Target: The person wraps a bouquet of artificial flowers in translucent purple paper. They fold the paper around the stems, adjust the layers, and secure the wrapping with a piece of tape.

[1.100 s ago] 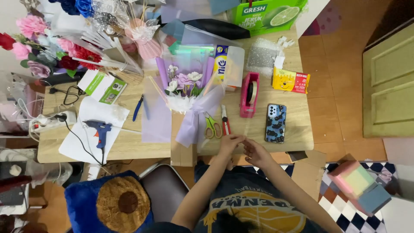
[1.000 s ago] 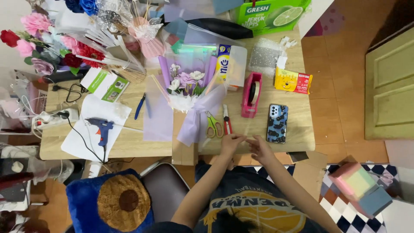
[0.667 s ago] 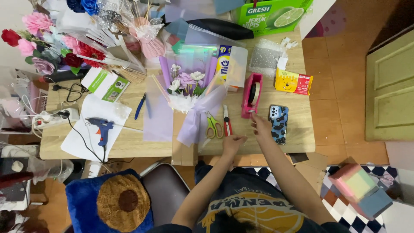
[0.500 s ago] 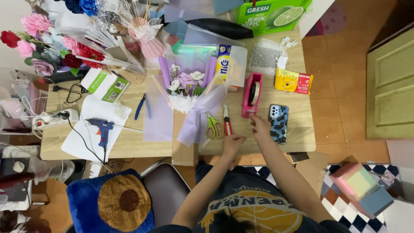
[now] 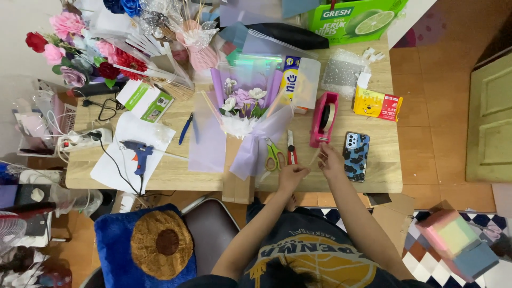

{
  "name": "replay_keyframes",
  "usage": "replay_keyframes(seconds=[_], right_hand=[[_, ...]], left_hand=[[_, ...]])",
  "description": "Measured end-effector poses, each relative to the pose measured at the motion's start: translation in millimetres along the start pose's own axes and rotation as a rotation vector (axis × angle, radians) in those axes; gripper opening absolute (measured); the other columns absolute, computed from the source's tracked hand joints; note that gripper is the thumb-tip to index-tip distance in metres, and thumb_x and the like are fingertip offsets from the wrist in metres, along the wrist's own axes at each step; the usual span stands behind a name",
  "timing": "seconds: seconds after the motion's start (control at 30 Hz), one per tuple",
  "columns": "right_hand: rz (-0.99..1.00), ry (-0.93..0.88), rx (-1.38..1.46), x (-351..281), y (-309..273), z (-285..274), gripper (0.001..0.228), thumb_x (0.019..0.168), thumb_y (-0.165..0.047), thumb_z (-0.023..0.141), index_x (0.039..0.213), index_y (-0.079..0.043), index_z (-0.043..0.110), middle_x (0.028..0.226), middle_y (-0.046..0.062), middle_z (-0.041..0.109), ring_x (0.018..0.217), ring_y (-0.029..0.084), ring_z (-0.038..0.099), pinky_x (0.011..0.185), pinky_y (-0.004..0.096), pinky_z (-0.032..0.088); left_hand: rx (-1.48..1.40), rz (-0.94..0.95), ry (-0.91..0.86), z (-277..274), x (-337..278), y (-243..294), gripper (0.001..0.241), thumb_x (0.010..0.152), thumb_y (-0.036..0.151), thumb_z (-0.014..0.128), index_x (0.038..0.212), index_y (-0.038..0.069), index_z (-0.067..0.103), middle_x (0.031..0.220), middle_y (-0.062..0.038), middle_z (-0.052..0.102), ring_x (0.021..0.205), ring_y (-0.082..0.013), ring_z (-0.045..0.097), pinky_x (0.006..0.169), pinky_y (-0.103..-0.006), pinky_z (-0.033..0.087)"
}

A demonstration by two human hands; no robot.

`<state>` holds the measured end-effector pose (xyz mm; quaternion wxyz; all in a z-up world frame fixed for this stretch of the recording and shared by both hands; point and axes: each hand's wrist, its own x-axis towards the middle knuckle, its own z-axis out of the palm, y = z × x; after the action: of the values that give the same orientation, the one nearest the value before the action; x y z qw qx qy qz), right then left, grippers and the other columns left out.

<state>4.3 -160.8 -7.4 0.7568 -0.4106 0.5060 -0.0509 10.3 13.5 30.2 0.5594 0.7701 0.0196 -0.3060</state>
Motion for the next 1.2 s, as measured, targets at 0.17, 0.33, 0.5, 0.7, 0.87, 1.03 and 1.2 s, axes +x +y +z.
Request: replay_keyframes(seconds=[0.17,0.33,0.5,0.7,0.87,1.03,1.2], right_hand=[[-0.062,0.085,-0.017,0.3,-3.3,5.0,0.019,0.097,-0.033,0.074,0.104,-0.016,0.068,0.094,0.000,0.063,0.085,0.019,0.064,0.075,0.037,0.045],[-0.098,0.161,-0.152,-9.7,-0.7,-0.8,0.025,0.095,-0.038,0.075,0.108,-0.017,0.070,0.097,0.004,0.070,0.084,0.021,0.071,0.070,0.037,0.049],[-0.142,0.206,-0.314,-3.0,-8.3,-21.3,0.025,0.090,-0.035,0.068,0.101,-0.016,0.078,0.104,0.009,0.077,0.085,0.028,0.077,0.067,0.040,0.053],[-1.072,0.258,-1.217,-18.5,-39.0,-39.0,0.048,0.097,-0.004,0.059,0.142,-0.017,0.066,0.146,0.005,0.062,0.131,0.032,0.057,0.110,0.048,0.039],[-1.222,0.086,-1.612,-18.1,-80.0,-8.1,0.060,0.098,-0.005,0.058,0.155,-0.022,0.051,0.162,-0.007,0.047,0.151,0.020,0.037,0.121,0.053,0.016],[-1.040,0.009,-1.744,-7.7,-102.3,10.1,0.066,0.100,-0.002,0.051,0.162,-0.023,0.040,0.169,-0.004,0.036,0.158,0.027,0.025,0.122,0.066,0.006],[-0.890,-0.051,-1.699,17.7,-115.0,19.2,0.071,0.103,-0.004,0.042,0.166,-0.032,0.028,0.170,-0.005,0.031,0.157,0.028,0.021,0.119,0.071,0.001]], left_hand=[[-0.015,0.037,-0.053,-3.0,-0.9,4.1,0.031,0.078,0.035,0.081,0.096,0.009,0.081,0.090,-0.015,0.076,0.094,-0.0286,0.072,0.081,-0.0372,0.054],[0.007,0.038,-0.096,-9.4,-0.5,8.4,0.029,0.079,0.038,0.080,0.092,0.013,0.081,0.084,-0.009,0.076,0.090,-0.0248,0.072,0.079,-0.0343,0.054],[-0.012,0.051,-0.167,-14.6,10.3,6.3,0.029,0.082,0.033,0.079,0.099,0.009,0.080,0.085,-0.010,0.075,0.086,-0.0228,0.071,0.076,-0.0323,0.053],[-0.051,0.053,-0.213,-11.0,4.4,2.7,0.032,0.081,0.032,0.078,0.100,0.007,0.080,0.086,-0.012,0.075,0.088,-0.0219,0.071,0.076,-0.0325,0.053],[-0.099,0.046,-0.254,-11.9,-4.0,16.8,0.033,0.083,0.030,0.077,0.102,0.003,0.078,0.087,-0.013,0.076,0.088,-0.0228,0.072,0.077,-0.0317,0.053],[-0.093,0.016,-0.269,4.4,6.7,3.0,0.029,0.084,0.031,0.077,0.101,0.007,0.079,0.083,-0.010,0.076,0.086,-0.0178,0.071,0.074,-0.0282,0.053],[-0.174,-0.054,-0.228,21.4,35.3,-15.1,0.026,0.087,0.025,0.075,0.103,0.005,0.078,0.082,-0.008,0.075,0.084,-0.0163,0.073,0.072,-0.0245,0.055]])
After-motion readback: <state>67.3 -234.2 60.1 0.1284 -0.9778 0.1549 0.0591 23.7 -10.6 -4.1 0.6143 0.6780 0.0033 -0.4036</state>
